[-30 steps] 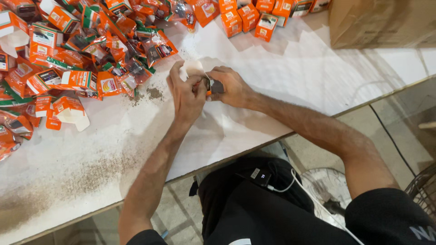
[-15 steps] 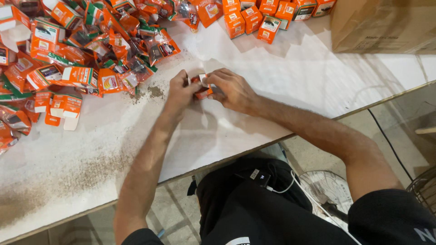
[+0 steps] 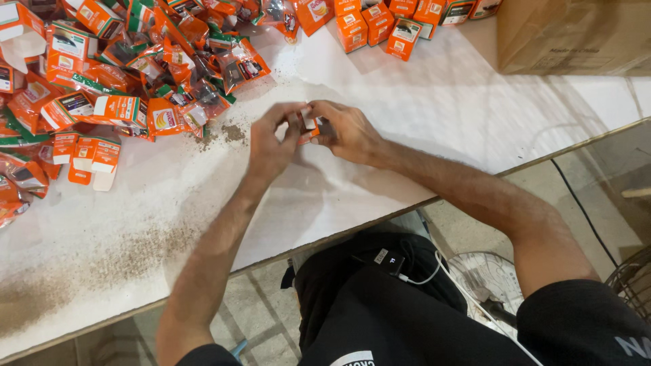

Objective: The person picks up small orange packets from a pile on the table and places them into small cardboard boxes, closing each box and setting it with the finished boxes. They repeat this packing cycle continuously, occasionally reaching deeper into the pile to gather more packets.

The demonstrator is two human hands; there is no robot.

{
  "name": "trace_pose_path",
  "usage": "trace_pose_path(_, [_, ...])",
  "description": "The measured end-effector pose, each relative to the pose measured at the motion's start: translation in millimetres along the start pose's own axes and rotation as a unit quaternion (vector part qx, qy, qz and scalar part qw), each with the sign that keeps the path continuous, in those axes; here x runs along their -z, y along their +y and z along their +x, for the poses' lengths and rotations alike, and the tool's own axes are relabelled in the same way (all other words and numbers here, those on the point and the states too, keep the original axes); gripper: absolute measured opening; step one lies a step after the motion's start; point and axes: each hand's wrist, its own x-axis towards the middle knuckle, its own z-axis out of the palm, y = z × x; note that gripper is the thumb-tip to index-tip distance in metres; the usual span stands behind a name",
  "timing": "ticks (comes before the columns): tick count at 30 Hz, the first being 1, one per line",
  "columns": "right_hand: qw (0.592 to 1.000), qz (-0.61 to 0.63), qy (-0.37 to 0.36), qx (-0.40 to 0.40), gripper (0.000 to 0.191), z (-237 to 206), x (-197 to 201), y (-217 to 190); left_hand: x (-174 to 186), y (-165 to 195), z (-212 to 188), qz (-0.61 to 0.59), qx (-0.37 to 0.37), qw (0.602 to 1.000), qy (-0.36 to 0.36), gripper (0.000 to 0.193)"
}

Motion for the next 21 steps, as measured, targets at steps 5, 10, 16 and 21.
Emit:
trace_pose_path(5, [0.999,0.045,0.026,0.012,0.061,-1,-5,6,8,19,-20,0.159,-0.190,0.968,-0.048,0.044])
trace_pose_path(10, [0.996,0.080,0.018,0.023,0.061,0,-3,6,1,7,-22,0.033,-0.063,0.997,0.003,0.029])
trace_pose_path(16, [1.000,0.013,-0.001,0.009,0.056,1,1,-3,-1,-5,-27,-0.062,-0.017,0.998,0.004,0.018])
trace_pose_path(21, [1.000,0.010,-0.015,0.014,0.045,1,5,-5,6,3,-30,0.143,-0.143,0.978,-0.042,0.022])
